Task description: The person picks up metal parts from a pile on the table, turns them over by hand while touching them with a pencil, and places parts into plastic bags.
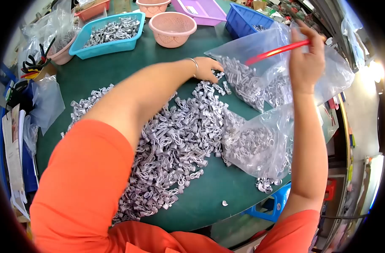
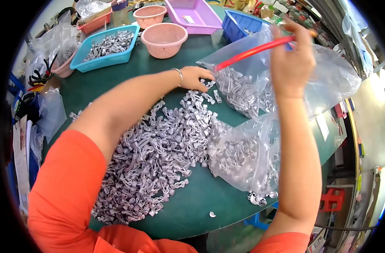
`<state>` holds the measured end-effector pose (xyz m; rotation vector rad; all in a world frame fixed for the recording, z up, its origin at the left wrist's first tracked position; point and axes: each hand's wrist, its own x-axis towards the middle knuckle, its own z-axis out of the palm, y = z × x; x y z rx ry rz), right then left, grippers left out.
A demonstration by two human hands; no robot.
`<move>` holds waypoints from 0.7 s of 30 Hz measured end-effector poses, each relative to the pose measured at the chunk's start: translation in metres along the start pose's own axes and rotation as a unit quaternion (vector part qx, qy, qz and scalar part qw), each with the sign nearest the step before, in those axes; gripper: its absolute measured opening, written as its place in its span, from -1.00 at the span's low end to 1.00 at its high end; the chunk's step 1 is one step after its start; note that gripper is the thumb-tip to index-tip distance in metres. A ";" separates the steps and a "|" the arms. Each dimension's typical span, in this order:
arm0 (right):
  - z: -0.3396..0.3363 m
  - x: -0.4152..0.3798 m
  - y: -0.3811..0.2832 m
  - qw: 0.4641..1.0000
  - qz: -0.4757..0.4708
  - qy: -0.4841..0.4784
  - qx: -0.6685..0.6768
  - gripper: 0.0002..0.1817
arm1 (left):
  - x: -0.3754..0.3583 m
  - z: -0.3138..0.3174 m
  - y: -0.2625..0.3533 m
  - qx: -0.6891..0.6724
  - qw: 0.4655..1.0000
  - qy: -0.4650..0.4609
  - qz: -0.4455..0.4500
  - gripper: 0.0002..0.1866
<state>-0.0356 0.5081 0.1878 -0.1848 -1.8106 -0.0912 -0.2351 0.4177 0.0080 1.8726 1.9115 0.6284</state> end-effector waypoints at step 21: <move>0.014 -0.165 -0.165 0.797 0.453 -0.361 0.171 -0.78 | -0.107 -0.020 0.037 -0.322 0.893 -0.166 -0.266 -0.38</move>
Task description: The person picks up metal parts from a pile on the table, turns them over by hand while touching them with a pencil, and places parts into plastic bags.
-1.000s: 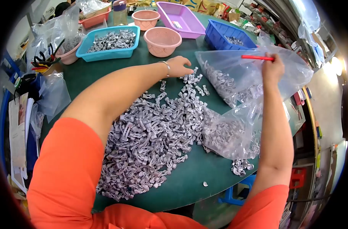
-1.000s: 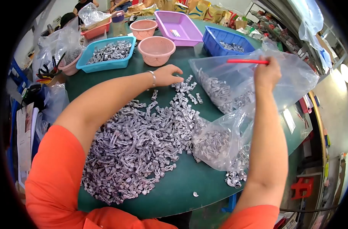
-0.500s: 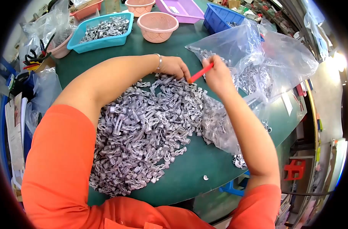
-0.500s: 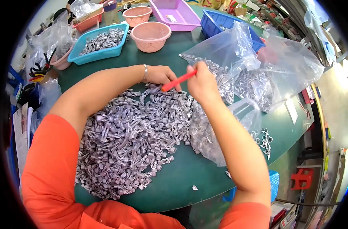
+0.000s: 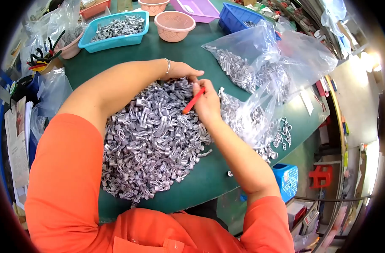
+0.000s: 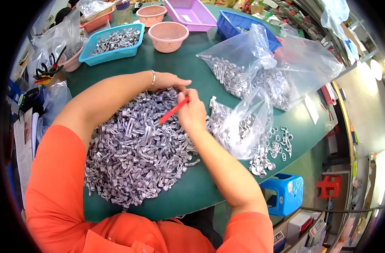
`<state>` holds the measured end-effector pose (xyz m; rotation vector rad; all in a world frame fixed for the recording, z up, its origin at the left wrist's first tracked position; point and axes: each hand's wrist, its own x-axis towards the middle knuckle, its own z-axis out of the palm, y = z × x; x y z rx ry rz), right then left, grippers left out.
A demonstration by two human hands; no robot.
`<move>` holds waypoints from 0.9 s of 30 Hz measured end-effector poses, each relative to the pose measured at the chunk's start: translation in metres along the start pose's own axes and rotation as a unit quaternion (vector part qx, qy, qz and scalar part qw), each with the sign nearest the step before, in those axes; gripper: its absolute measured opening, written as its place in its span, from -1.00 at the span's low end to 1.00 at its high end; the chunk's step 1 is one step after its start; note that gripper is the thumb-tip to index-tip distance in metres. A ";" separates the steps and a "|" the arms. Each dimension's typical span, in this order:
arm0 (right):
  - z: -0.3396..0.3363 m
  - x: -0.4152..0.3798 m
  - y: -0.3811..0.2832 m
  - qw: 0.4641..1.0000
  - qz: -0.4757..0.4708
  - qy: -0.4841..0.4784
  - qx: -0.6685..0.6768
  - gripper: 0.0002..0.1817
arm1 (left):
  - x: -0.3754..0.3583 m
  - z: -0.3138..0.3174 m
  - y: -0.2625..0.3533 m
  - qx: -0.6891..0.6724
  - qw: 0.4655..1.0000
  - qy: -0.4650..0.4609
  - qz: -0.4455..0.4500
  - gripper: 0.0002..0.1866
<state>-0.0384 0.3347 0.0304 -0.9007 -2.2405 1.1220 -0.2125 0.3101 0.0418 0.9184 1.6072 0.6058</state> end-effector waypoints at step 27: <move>-0.203 0.008 0.014 0.982 -0.036 0.152 -0.107 -0.80 | -0.209 0.052 -0.037 0.290 0.874 0.078 0.382 -0.89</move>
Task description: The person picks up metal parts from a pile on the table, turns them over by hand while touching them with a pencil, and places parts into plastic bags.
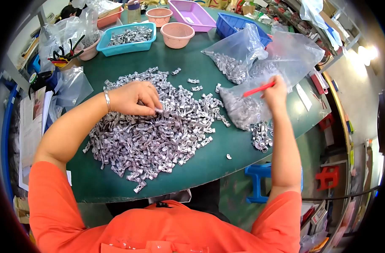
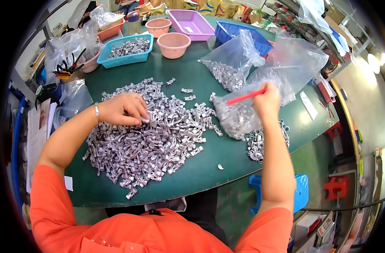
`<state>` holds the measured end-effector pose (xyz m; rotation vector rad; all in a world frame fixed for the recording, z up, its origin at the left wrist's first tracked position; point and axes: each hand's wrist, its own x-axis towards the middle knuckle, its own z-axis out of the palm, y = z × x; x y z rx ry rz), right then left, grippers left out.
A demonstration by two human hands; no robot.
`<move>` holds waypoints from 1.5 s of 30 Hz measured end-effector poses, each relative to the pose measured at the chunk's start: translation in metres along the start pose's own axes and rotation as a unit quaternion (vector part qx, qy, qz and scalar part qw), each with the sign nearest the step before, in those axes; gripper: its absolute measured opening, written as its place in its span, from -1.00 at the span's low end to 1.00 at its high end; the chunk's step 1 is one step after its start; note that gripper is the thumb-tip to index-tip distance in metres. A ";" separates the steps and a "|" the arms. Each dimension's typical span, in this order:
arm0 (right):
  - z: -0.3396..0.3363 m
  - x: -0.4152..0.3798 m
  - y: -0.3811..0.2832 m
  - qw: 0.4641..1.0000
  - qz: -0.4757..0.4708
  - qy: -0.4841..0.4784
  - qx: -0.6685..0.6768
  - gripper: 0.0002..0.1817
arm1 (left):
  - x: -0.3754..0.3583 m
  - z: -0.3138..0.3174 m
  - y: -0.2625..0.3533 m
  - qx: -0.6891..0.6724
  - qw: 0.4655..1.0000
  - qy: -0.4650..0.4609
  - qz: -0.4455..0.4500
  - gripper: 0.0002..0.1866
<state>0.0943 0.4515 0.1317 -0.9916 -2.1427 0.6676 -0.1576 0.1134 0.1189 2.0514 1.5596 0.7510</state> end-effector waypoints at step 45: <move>0.120 -0.143 0.014 0.997 -0.054 -0.051 0.015 -0.69 | 0.159 0.060 -0.084 -0.112 0.962 -0.237 -0.075 -0.57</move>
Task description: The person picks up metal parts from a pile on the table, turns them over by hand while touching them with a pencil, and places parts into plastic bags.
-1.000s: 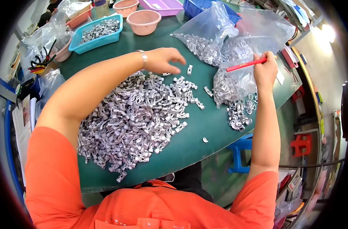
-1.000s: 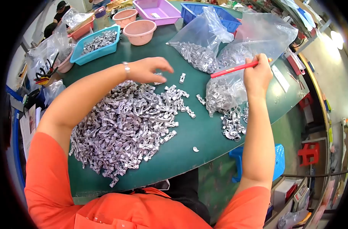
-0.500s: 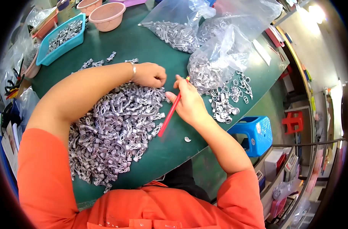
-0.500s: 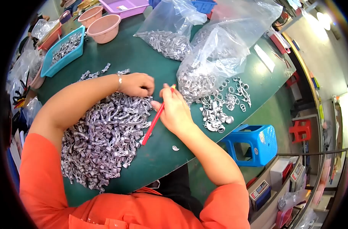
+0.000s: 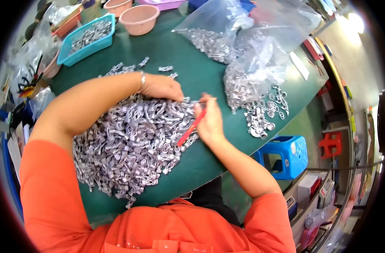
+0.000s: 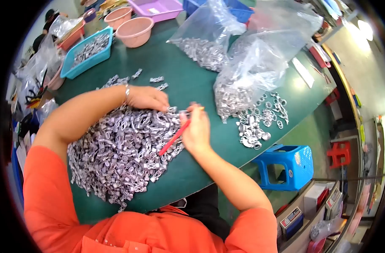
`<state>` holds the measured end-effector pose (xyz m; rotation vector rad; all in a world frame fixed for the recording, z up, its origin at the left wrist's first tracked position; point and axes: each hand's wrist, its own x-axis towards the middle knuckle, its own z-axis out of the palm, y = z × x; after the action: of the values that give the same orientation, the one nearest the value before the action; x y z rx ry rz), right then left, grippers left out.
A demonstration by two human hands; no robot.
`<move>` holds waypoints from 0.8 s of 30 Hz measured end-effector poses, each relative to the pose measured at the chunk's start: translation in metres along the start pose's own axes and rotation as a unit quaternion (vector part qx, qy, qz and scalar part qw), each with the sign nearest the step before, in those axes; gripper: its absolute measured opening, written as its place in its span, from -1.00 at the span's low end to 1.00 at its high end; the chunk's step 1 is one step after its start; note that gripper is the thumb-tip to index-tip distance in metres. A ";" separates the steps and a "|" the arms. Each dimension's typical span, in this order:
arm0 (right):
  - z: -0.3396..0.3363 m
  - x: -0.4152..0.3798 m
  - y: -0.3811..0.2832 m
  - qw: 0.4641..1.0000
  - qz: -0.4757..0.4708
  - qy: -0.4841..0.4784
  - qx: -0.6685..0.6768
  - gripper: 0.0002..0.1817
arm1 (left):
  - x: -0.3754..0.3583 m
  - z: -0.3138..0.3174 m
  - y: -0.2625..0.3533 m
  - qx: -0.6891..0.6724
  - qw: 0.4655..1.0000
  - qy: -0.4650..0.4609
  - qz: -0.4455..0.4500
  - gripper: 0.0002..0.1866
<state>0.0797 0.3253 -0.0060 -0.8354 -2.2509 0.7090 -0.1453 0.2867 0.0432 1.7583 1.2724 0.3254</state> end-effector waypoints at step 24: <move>0.058 0.000 -0.153 0.968 -0.193 0.075 0.140 -0.65 | -0.177 0.017 0.056 -0.020 0.955 0.294 0.038 -0.59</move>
<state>-0.0179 0.2099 0.0561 -0.2907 -2.0311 0.7252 -0.1763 0.1238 0.1276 1.7366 1.5913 0.9684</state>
